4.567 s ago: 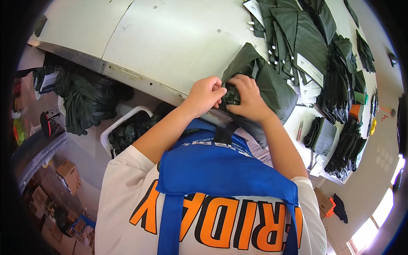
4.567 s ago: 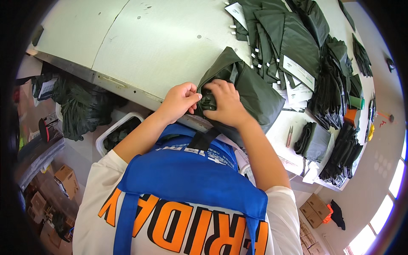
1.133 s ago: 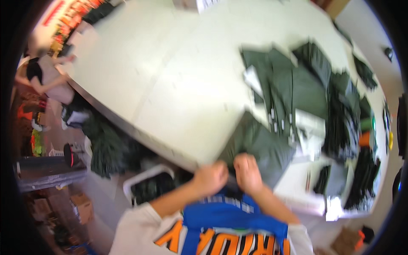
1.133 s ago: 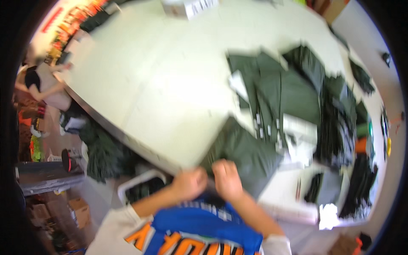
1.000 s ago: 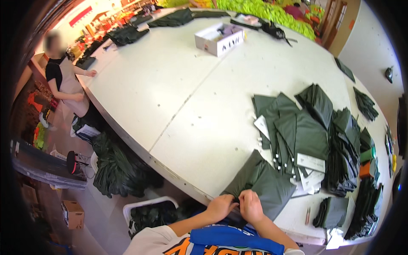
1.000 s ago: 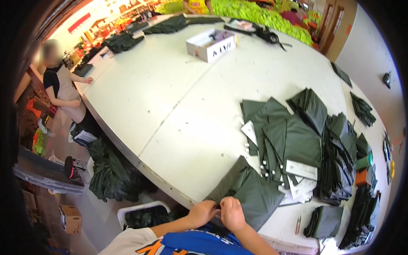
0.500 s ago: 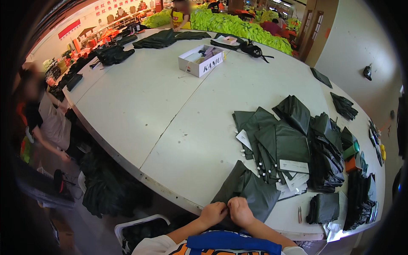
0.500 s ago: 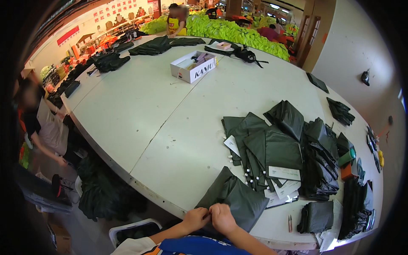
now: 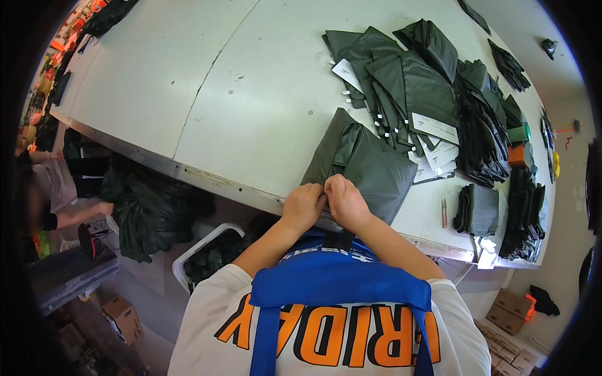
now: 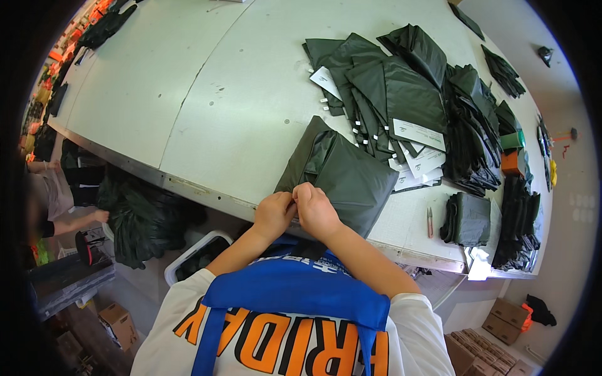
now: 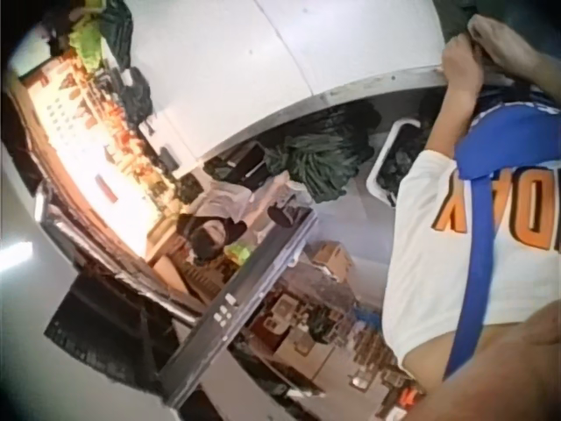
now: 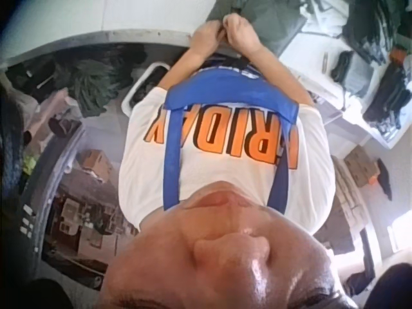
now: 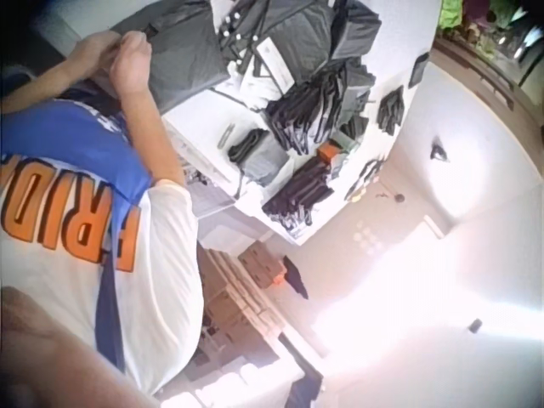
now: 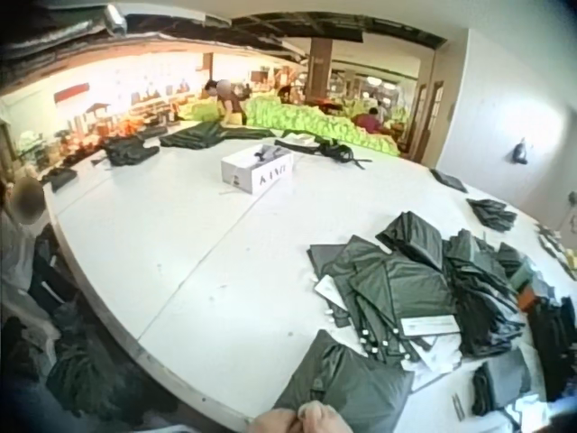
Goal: The person folds a dark green jacket on a white table. They smooth the fabric, fold the sleeves inward, fold the body in half, and then fold it again into a compact rectangle. The folded jacket is placed on a stack of similar items.
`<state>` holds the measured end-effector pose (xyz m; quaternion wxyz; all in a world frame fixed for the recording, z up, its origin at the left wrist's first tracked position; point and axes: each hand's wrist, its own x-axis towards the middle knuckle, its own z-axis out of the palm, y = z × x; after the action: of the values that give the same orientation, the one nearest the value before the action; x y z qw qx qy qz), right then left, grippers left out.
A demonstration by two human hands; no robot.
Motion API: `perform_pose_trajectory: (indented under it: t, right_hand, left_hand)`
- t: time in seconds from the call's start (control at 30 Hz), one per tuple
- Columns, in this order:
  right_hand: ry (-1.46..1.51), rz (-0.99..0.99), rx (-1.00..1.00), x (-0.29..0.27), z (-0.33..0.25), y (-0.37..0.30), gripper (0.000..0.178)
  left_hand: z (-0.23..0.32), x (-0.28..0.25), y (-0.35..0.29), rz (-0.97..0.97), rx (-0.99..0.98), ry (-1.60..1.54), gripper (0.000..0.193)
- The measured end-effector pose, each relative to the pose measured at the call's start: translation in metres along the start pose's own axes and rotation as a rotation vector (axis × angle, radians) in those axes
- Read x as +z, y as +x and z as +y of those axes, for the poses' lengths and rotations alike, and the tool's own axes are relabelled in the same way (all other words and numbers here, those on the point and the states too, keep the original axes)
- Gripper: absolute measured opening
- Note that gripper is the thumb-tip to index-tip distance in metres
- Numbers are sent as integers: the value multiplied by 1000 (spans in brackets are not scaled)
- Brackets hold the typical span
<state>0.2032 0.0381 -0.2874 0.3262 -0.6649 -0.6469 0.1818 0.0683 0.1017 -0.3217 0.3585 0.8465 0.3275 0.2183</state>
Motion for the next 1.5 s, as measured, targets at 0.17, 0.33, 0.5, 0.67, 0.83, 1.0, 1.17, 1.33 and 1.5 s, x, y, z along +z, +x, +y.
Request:
perform_pose_trajectory:
  t: [0.17, 0.33, 0.5, 0.67, 0.83, 1.0, 1.17, 1.33, 1.5]
  right_hand:
    - [-186, 119, -57, -20, 10, 16, 17]
    - [-134, 71, -79, -16, 4, 18, 17]
    - [-31, -148, -101, -5, -1, 15, 18]
    - [-68, -208, -158, 5, 13, 20, 18]
    - [-176, -107, -246, -4, 14, 32, 16]
    - [-97, -140, -161, 4, 18, 23, 15]
    - [-87, -2, 77, -38, 31, 56, 29]
    - [-582, -120, 167, -16, 33, 21, 64]
    - [-571, -98, 279, 0, 49, 2, 70]
  left_hand:
    - [9, -11, 1, -131, 33, -21, 16]
    - [5, -31, -11, -295, -44, -92, 19]
    - [-16, -35, -46, -551, -61, -113, 19]
    - [-16, -29, -52, -534, 0, -92, 19]
    - [-14, -29, -49, -527, -5, -83, 20]
    - [-16, -26, -60, -600, -26, -89, 20]
    - [-18, -51, -34, -506, -241, -336, 21]
    - [-56, 5, 4, 156, -409, -182, 37]
    - [-32, 12, 24, 18, -488, -522, 43]
